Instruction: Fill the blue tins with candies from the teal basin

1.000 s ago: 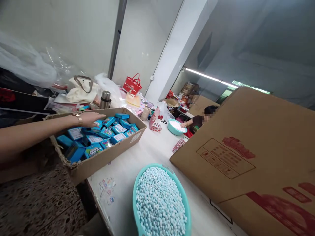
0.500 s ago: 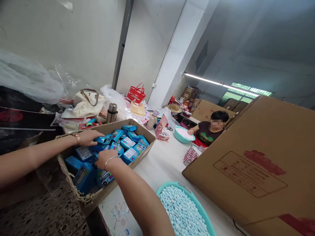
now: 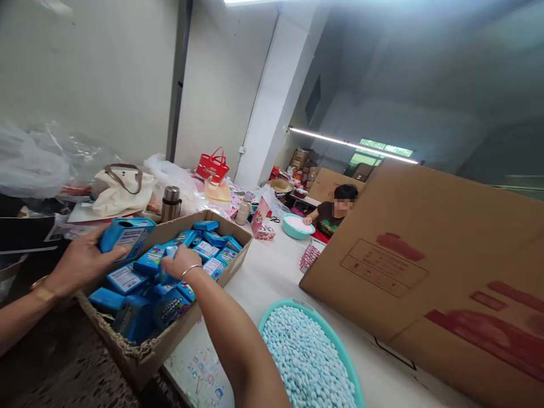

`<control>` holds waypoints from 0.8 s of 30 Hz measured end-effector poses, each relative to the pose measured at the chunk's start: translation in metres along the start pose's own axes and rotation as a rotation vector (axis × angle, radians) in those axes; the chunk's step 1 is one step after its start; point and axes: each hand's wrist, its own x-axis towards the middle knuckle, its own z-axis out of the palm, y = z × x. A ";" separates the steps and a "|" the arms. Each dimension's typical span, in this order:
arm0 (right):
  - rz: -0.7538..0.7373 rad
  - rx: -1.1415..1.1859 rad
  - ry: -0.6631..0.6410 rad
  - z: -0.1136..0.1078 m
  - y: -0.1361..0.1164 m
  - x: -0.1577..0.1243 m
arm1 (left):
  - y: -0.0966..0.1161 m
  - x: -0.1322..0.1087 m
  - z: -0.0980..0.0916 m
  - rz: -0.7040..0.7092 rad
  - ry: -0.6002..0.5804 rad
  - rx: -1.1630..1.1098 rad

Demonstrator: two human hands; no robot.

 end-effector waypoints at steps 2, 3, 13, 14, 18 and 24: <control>0.050 0.399 0.114 -0.036 0.018 -0.030 | 0.031 -0.028 0.008 0.059 0.096 -0.093; 0.055 0.645 0.156 -0.050 0.027 -0.049 | 0.046 -0.043 0.017 0.176 0.099 -0.111; -0.072 1.241 0.729 -0.033 0.107 -0.251 | 0.143 -0.202 0.173 0.731 -0.129 -0.190; -0.091 1.209 0.822 -0.029 0.115 -0.265 | 0.150 -0.221 0.184 0.717 -0.175 -0.253; 0.041 1.076 0.969 -0.028 0.149 -0.321 | 0.174 -0.286 0.222 0.484 -0.404 -0.584; 0.123 0.698 1.026 -0.057 0.214 -0.402 | 0.186 -0.306 0.263 0.266 -0.515 -0.531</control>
